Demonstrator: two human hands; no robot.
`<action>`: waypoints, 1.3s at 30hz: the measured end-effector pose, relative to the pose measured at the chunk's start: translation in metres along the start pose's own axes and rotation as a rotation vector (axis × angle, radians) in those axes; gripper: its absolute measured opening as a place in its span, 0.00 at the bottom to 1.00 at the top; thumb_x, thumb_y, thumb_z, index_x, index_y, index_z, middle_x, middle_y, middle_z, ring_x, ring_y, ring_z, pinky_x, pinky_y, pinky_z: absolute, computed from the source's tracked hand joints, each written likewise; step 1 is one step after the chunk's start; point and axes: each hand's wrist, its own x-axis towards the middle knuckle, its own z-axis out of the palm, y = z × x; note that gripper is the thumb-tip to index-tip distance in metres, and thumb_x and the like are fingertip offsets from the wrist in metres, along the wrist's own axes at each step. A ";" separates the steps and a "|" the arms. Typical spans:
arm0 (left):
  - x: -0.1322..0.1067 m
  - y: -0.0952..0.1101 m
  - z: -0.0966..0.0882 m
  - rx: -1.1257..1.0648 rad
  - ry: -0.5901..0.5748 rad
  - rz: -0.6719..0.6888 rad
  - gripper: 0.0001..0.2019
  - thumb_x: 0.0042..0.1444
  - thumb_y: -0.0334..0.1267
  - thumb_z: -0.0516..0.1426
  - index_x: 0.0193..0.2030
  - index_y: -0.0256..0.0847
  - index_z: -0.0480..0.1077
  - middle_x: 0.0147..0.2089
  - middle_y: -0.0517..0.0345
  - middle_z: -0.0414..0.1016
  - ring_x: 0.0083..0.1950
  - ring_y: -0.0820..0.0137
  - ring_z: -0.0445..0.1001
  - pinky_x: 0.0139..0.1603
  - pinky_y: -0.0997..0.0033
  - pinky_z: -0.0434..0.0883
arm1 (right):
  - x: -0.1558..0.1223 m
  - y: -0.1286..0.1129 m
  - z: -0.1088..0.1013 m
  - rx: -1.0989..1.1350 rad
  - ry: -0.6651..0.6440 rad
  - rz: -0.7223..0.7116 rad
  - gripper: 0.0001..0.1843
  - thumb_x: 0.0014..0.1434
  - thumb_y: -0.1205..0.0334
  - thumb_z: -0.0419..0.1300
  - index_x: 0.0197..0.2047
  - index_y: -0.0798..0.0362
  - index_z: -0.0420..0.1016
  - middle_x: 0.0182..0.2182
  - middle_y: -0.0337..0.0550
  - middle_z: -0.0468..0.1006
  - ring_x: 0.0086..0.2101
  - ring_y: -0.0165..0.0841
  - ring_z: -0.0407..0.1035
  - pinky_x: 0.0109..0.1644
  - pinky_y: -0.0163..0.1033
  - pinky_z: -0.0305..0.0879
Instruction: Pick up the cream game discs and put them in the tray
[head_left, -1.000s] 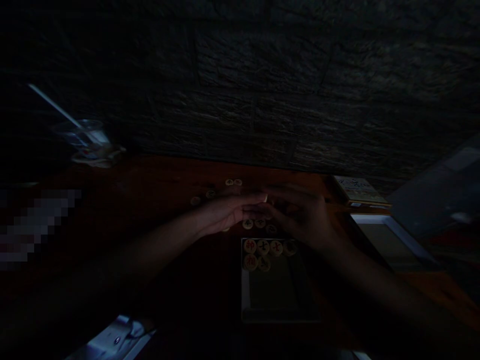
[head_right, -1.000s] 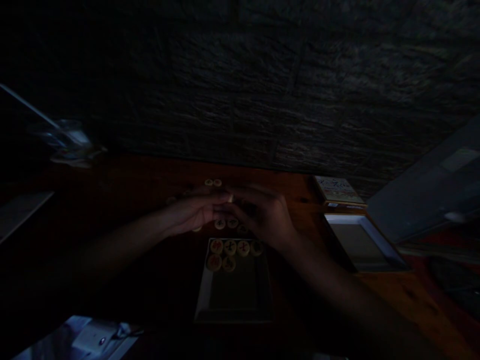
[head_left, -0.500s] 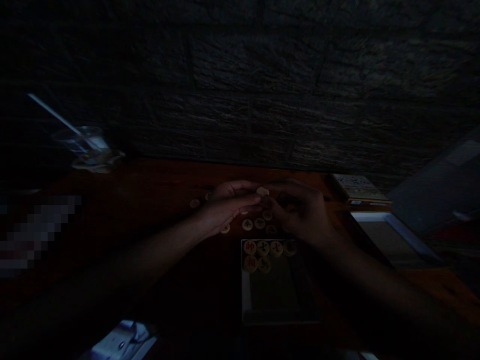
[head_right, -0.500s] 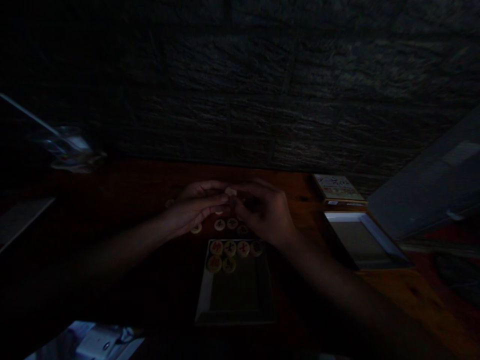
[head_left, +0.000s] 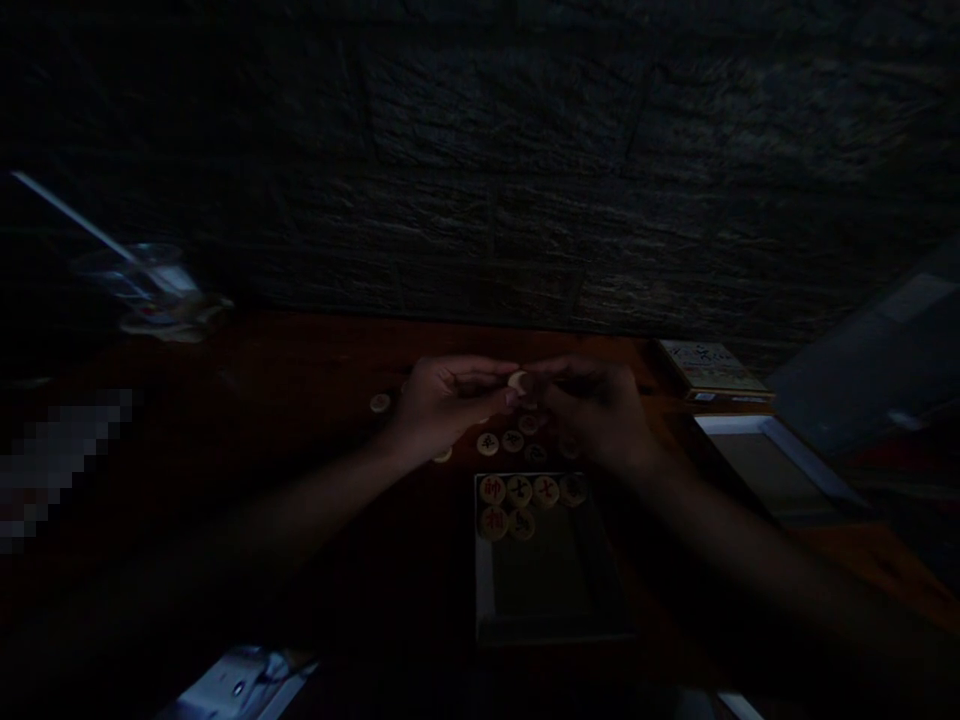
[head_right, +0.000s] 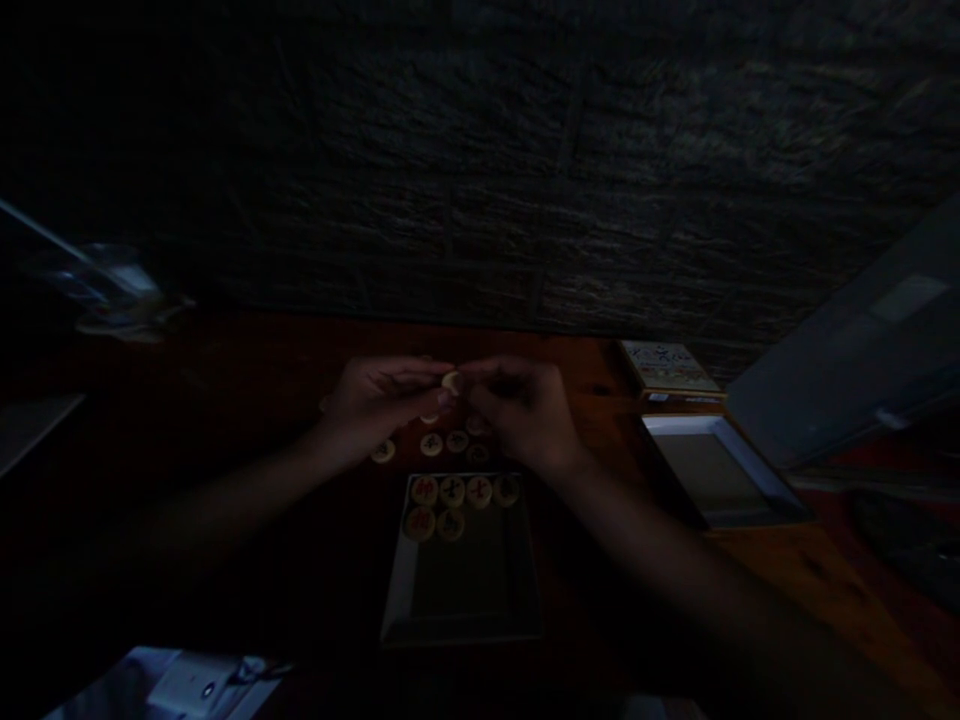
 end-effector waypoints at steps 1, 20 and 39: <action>0.000 0.000 0.000 -0.009 0.003 -0.009 0.17 0.50 0.36 0.72 0.48 0.39 0.82 0.44 0.51 0.87 0.40 0.65 0.86 0.43 0.67 0.82 | 0.001 0.001 0.000 0.017 0.019 0.005 0.15 0.54 0.52 0.75 0.40 0.52 0.86 0.30 0.43 0.86 0.20 0.28 0.73 0.23 0.33 0.69; -0.006 0.008 0.006 0.055 -0.027 0.017 0.14 0.52 0.35 0.71 0.47 0.41 0.84 0.46 0.50 0.87 0.45 0.62 0.86 0.49 0.64 0.82 | 0.002 -0.001 -0.001 0.098 0.009 0.054 0.21 0.42 0.50 0.81 0.32 0.54 0.82 0.24 0.39 0.81 0.19 0.26 0.70 0.22 0.31 0.68; -0.006 0.012 0.011 0.006 0.094 -0.045 0.08 0.55 0.35 0.69 0.42 0.40 0.85 0.42 0.52 0.87 0.41 0.63 0.85 0.46 0.63 0.83 | 0.000 0.000 -0.001 -0.006 -0.023 -0.005 0.20 0.45 0.51 0.79 0.36 0.53 0.83 0.28 0.41 0.84 0.22 0.30 0.74 0.24 0.34 0.71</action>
